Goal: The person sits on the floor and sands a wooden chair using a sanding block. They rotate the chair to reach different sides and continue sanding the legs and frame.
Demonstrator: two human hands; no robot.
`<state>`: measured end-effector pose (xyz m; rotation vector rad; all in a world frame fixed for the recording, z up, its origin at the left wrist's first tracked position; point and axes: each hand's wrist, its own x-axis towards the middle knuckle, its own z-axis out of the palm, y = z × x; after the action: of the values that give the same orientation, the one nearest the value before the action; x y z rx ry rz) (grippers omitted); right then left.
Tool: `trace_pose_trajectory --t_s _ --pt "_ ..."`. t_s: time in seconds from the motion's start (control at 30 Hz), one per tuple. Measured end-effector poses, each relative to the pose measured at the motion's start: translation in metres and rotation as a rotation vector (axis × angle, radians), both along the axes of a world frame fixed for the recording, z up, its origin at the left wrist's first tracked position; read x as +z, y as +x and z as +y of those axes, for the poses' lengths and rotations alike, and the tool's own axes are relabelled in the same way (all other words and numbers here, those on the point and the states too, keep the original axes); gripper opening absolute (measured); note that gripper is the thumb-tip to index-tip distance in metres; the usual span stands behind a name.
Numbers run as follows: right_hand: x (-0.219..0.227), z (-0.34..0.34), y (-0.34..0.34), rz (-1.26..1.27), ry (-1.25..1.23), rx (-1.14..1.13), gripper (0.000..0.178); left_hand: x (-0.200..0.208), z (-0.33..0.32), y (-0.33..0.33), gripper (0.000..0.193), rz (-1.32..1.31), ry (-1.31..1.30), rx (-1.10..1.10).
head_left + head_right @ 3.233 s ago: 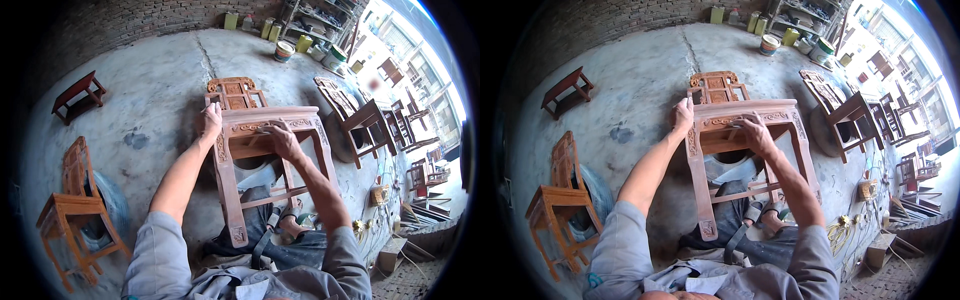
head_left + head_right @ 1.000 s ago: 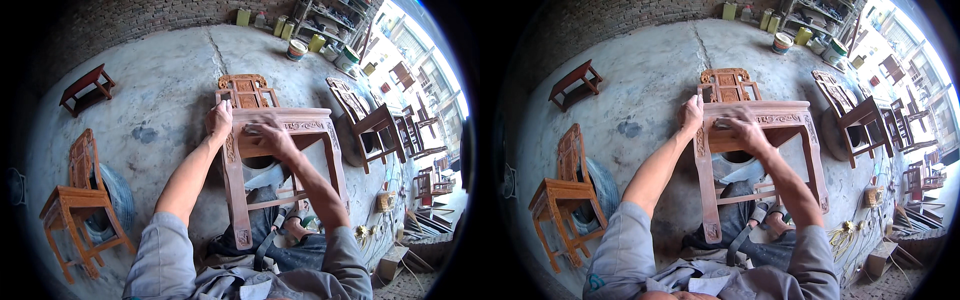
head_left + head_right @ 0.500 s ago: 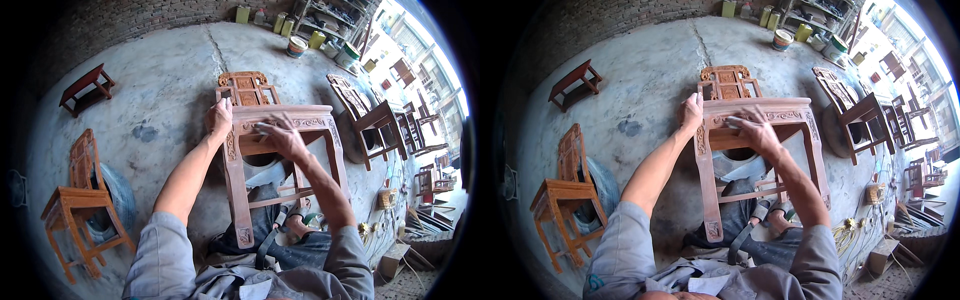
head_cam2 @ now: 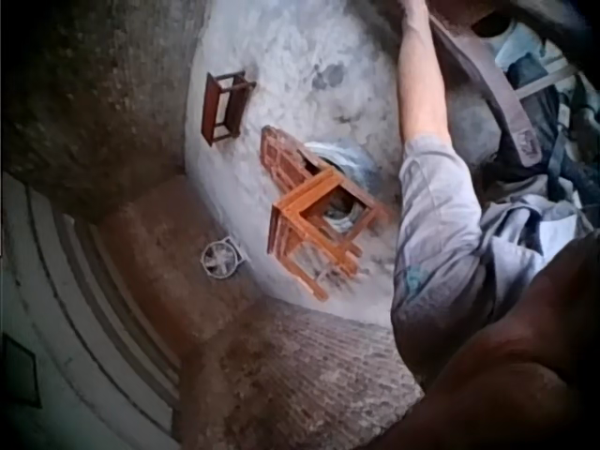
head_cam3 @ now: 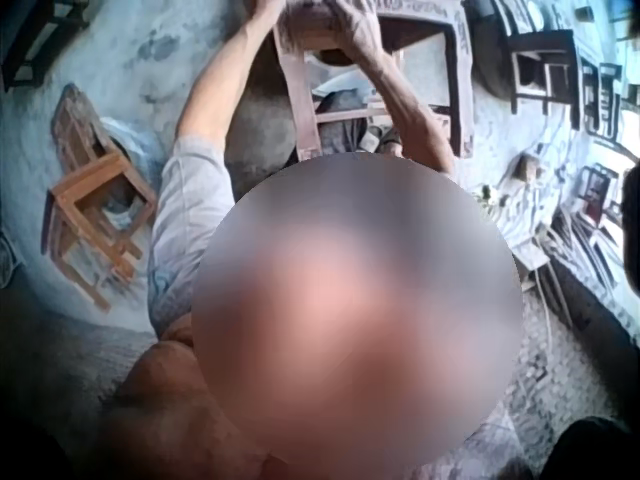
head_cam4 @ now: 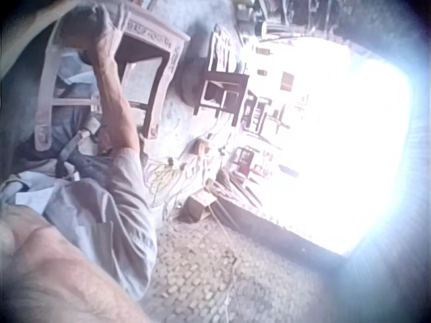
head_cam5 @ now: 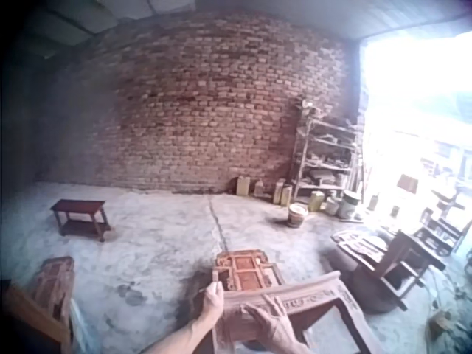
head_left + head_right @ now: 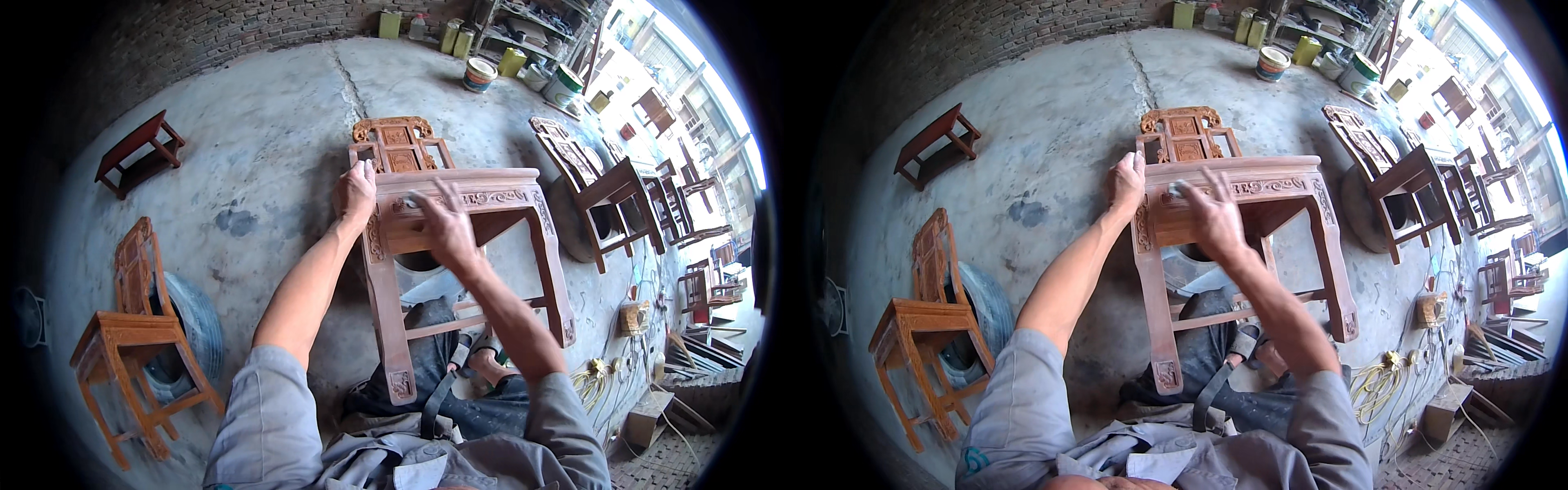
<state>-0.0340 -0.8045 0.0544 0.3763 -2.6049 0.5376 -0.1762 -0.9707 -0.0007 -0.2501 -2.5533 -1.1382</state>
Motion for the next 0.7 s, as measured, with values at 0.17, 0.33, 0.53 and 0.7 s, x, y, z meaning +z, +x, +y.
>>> trace_pose_trajectory --t_s 0.17,0.33,0.53,0.7 --pt "-0.015 -0.047 0.034 -0.025 -0.030 -0.090 0.049 0.003 0.004 0.007 0.038 -0.040 -0.002 0.015" --pt "-0.010 -0.054 0.009 -0.020 -0.025 -0.127 0.041 -0.015 0.003 -0.009 0.037 -0.021 0.258 -0.119" --pt "-0.015 -0.078 0.016 -0.044 -0.024 -0.152 0.041 -0.027 -0.009 -0.014 0.037 0.013 0.421 -0.101" --pt "-0.017 -0.078 0.006 -0.056 0.007 -0.209 0.040 -0.017 -0.004 -0.007 0.037 0.003 0.316 -0.089"
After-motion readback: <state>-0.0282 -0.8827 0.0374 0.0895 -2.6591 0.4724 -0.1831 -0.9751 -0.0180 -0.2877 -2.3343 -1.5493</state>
